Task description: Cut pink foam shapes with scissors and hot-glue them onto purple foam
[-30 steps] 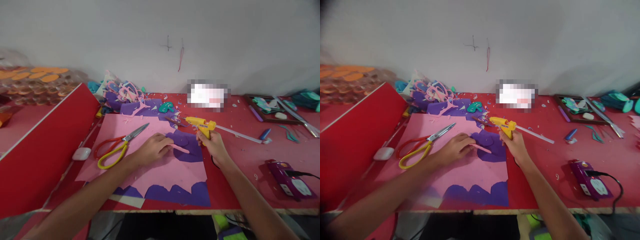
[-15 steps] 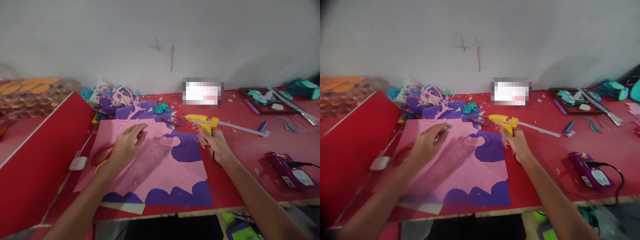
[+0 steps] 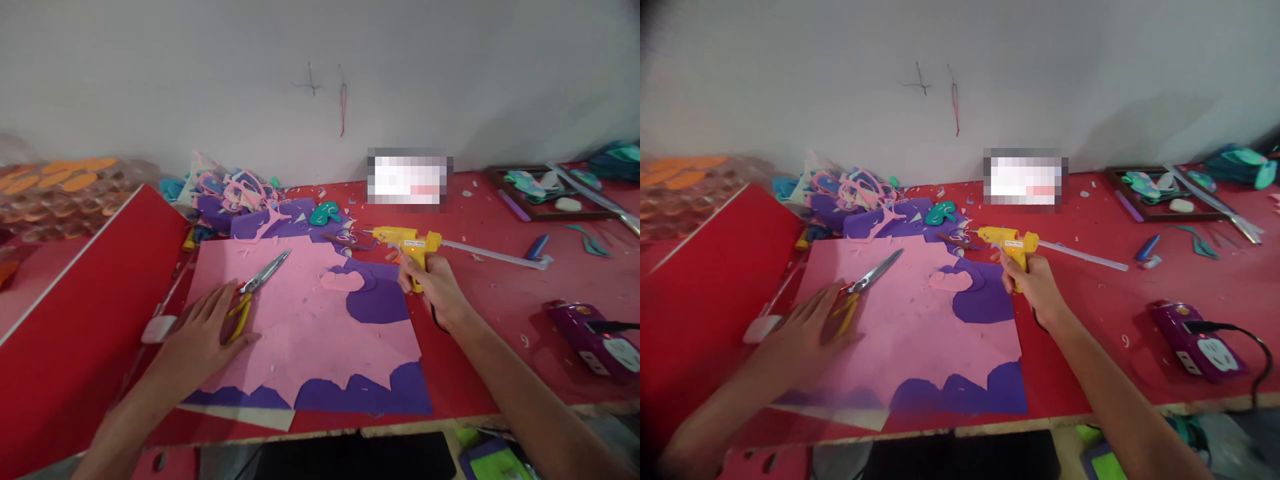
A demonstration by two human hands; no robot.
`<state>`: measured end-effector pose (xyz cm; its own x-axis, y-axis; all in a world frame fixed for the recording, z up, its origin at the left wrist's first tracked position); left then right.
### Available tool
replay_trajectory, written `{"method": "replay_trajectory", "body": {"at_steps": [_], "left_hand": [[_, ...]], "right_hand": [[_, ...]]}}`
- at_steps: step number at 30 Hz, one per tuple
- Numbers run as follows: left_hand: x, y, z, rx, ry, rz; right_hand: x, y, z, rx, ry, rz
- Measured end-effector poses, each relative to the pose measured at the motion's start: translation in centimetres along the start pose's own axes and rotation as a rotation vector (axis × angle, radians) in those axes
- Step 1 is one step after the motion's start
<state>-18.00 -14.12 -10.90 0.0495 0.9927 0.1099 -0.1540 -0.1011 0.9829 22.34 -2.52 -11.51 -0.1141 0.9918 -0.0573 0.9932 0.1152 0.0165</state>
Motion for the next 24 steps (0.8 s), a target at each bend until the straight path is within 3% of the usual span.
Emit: {"method": "replay_trajectory", "body": {"at_steps": [4,8,12,18,24], "left_hand": [[0.1,0.4,1.0,0.106,0.096,0.022],[0.7,1.1,2.6,0.075,0.069,0.077],[1.9,1.9,4.9,0.018,0.058,0.088],[4.0,1.2,8.1,-0.025,-0.060,0.086],[6.0,-0.1,7.5,0.049,-0.230,0.028]], "right_hand": [[0.0,0.0,-0.1,0.024,0.006,0.002],[0.1,0.1,0.2,0.085,-0.016,-0.009],[0.2,0.1,0.7,-0.003,0.000,-0.037],[0.0,0.0,0.7,-0.103,0.053,-0.121],[-0.1,-0.4,-0.8,-0.056,0.078,-0.208]]}}
Point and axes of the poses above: each hand's wrist, its own x-axis towards the middle knuckle, its own y-axis out of the back of the hand, z = x × y, the point moved 3 cm from there along x, towards the middle knuckle, and after that the axes turned 1 degree about z, right-handed, at the moved point
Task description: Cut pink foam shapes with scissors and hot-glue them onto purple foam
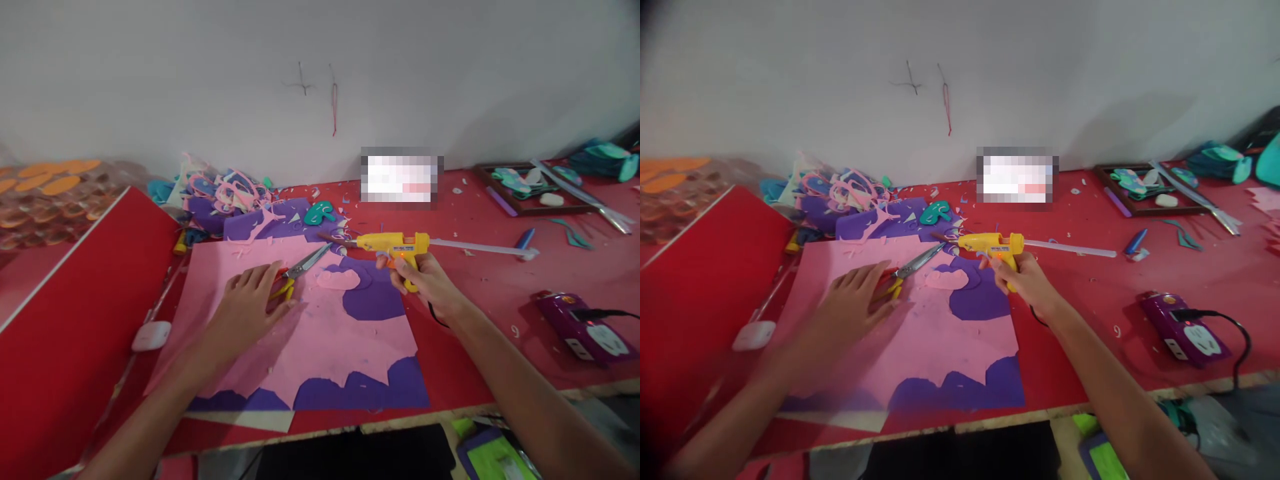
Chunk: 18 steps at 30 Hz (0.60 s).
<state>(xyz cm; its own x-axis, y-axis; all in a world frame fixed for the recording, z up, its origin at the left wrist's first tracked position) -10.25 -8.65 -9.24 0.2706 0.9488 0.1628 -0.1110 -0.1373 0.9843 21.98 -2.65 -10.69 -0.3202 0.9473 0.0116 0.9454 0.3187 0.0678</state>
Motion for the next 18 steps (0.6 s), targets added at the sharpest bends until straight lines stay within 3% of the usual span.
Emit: {"method": "replay_trajectory", "body": {"at_steps": [2,4,8,12,18], "left_hand": [[1.2,-0.1,-1.1,0.025,-0.053,-0.028],[2.6,-0.4,-1.9,0.009,-0.190,-0.109],[4.7,-1.8,-3.6,-0.042,-0.065,-0.152],[4.5,-3.1,-3.3,0.039,-0.157,-0.089],[3.8,-3.5,-3.0,0.146,-0.212,-0.055]], "right_hand": [[0.5,-0.9,-0.9,-0.037,-0.033,-0.007],[1.1,-2.3,-1.9,-0.061,-0.053,-0.025],[2.5,-5.6,-2.5,-0.096,-0.111,-0.104],[3.0,-7.7,-0.9,-0.172,-0.148,-0.132],[2.3,-8.3,0.6,-0.347,-0.146,-0.120]]}}
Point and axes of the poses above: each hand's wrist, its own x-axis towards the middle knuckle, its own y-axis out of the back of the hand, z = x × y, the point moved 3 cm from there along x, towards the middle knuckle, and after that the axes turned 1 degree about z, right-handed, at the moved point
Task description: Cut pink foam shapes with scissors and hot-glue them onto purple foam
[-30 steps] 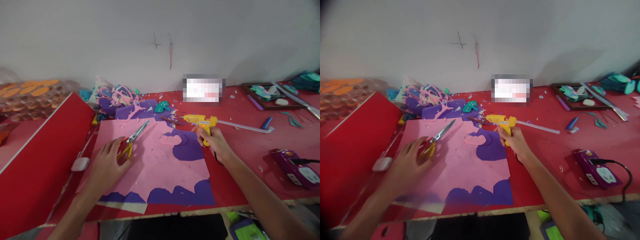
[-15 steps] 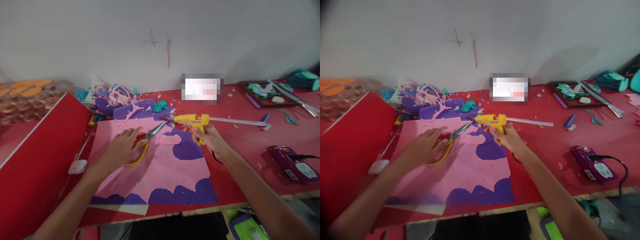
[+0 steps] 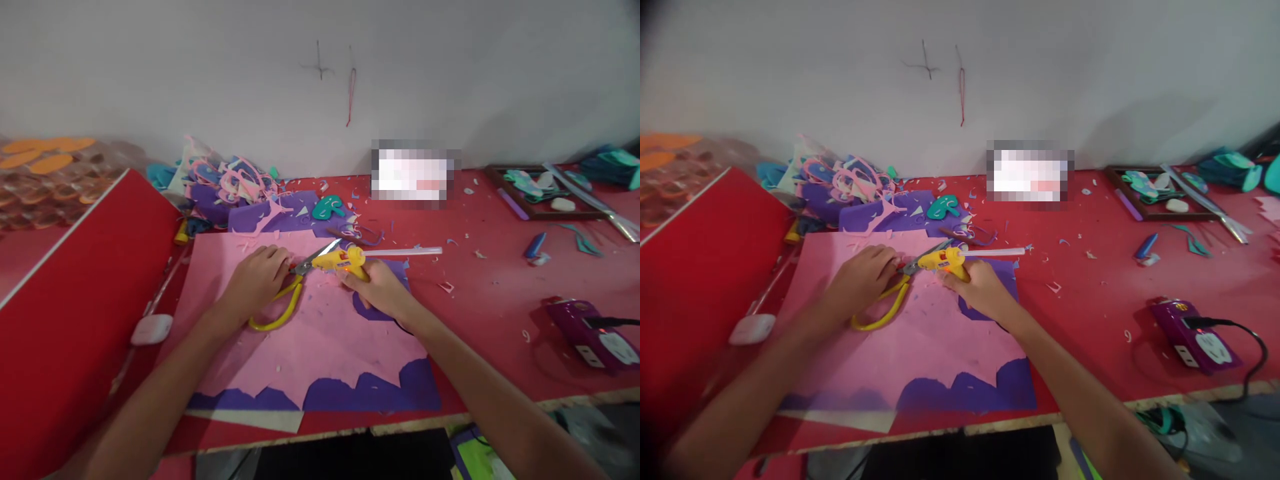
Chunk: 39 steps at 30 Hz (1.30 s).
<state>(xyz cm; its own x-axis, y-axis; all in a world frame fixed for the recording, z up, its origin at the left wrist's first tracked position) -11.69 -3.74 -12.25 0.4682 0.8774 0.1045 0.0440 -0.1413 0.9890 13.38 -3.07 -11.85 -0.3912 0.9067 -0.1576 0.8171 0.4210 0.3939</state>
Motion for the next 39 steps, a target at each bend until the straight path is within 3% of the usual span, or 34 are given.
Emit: {"method": "replay_trajectory", "body": {"at_steps": [39], "left_hand": [[0.02,-0.12,-0.11,-0.039,-0.005,0.014]], "right_hand": [[0.03,-0.15,0.18,-0.143,0.085,0.077]]}}
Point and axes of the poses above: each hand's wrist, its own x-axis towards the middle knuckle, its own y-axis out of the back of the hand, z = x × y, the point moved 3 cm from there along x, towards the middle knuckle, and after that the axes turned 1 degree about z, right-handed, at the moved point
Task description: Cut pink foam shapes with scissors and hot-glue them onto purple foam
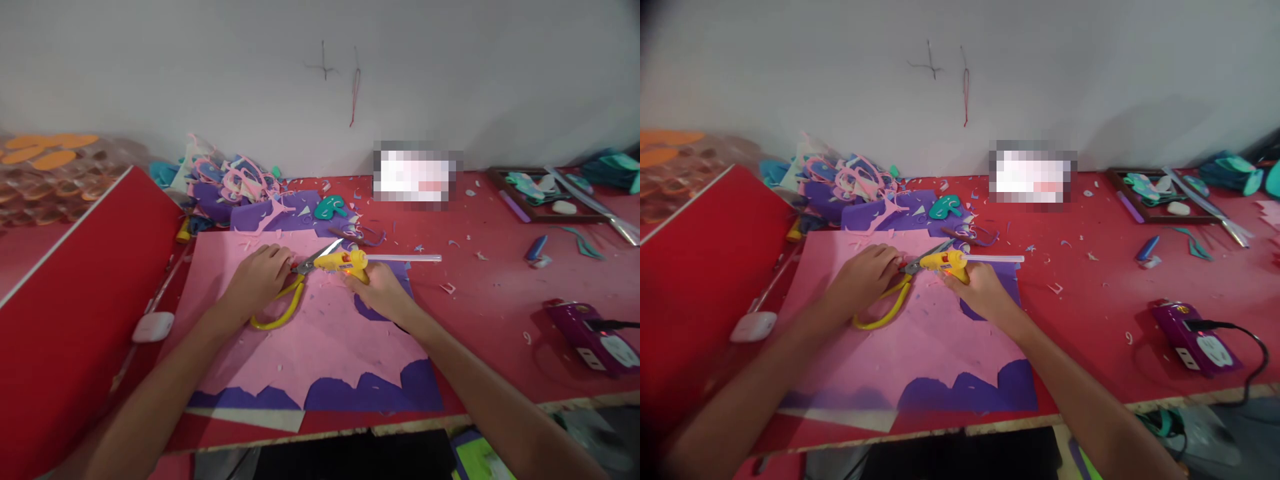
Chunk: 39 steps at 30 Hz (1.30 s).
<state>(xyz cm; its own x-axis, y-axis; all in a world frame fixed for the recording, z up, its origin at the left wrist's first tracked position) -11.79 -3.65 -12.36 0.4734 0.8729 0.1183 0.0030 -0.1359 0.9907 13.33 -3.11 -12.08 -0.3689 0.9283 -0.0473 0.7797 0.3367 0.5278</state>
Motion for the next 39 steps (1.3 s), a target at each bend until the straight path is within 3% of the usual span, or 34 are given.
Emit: {"method": "replay_trajectory", "body": {"at_steps": [29,39], "left_hand": [[0.02,0.15,0.07,0.027,-0.003,-0.002],[-0.02,-0.08,-0.10,0.029,-0.007,0.011]], "right_hand": [[0.04,-0.19,0.46,0.187,-0.039,-0.035],[0.05,-0.04,0.35,0.088,-0.017,-0.017]]}}
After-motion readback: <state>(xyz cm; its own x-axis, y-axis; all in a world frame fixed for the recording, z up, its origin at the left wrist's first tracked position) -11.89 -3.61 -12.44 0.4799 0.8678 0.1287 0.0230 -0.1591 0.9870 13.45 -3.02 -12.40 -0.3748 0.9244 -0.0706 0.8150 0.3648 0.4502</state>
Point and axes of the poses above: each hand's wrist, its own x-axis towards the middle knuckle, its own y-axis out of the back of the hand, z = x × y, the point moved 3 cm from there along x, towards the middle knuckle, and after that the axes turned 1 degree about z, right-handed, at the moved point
